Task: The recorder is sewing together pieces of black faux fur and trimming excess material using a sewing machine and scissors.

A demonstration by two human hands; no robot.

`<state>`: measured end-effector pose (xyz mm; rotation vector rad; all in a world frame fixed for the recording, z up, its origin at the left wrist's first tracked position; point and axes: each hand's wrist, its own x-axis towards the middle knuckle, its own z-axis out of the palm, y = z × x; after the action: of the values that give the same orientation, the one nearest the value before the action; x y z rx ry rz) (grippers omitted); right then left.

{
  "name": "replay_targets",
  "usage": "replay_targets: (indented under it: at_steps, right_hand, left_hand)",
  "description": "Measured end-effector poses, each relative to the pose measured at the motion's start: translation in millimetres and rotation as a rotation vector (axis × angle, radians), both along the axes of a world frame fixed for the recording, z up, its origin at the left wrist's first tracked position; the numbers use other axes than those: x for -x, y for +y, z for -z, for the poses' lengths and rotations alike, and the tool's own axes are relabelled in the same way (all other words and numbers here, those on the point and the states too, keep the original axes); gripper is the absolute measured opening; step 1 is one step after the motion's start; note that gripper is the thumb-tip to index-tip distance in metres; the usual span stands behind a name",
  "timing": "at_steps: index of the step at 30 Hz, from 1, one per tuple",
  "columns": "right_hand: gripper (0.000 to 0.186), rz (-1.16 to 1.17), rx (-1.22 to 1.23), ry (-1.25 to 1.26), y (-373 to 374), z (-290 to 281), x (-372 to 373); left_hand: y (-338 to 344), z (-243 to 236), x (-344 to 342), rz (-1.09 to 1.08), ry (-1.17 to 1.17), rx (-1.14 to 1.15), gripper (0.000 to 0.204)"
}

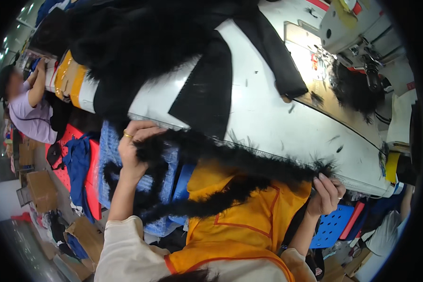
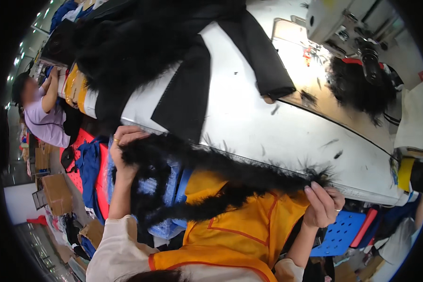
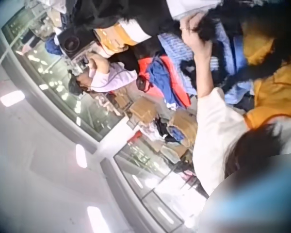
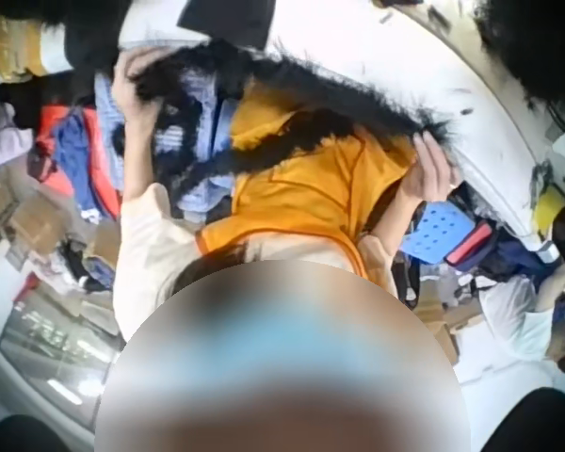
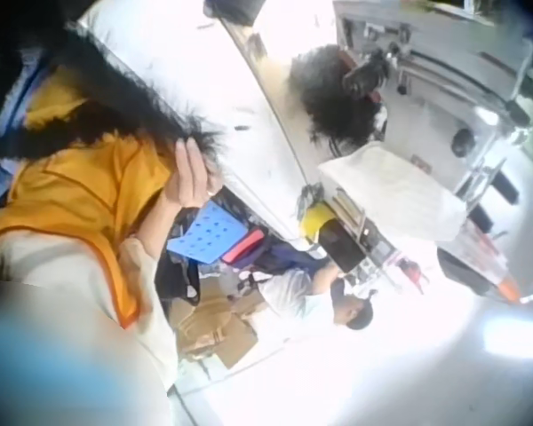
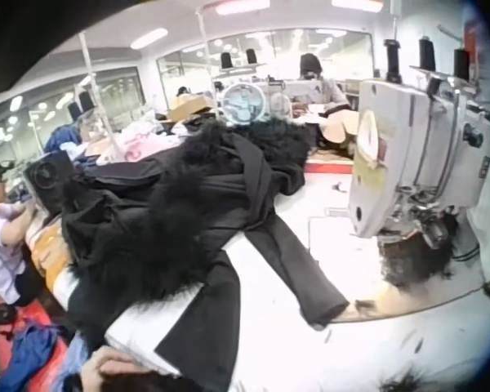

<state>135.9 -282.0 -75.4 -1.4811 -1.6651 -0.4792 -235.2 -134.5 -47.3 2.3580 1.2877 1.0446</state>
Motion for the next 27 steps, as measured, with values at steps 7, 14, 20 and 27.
replay_targets:
  at_steps: [7, 14, 20, 27]
  right_hand:
    - [0.017, -0.005, 0.125, -0.048, 4, -12, -2]
    - [0.015, 0.009, 0.126, -0.044, -1, -17, -7]
    - [0.007, -0.090, 0.028, -0.017, 1, 0, -11]
    - [0.011, -0.089, 0.033, -0.014, -5, 9, -19]
  left_hand:
    - [15, 18, 15, -0.213, -0.228, 0.227, 0.040]
    - [8, 11, 17, -0.036, -0.151, 0.214, 0.051]
    - [-2, 4, 3, 0.072, 0.010, 0.074, 0.065]
    - [1, 6, 0, 0.139, 0.031, -0.001, 0.065]
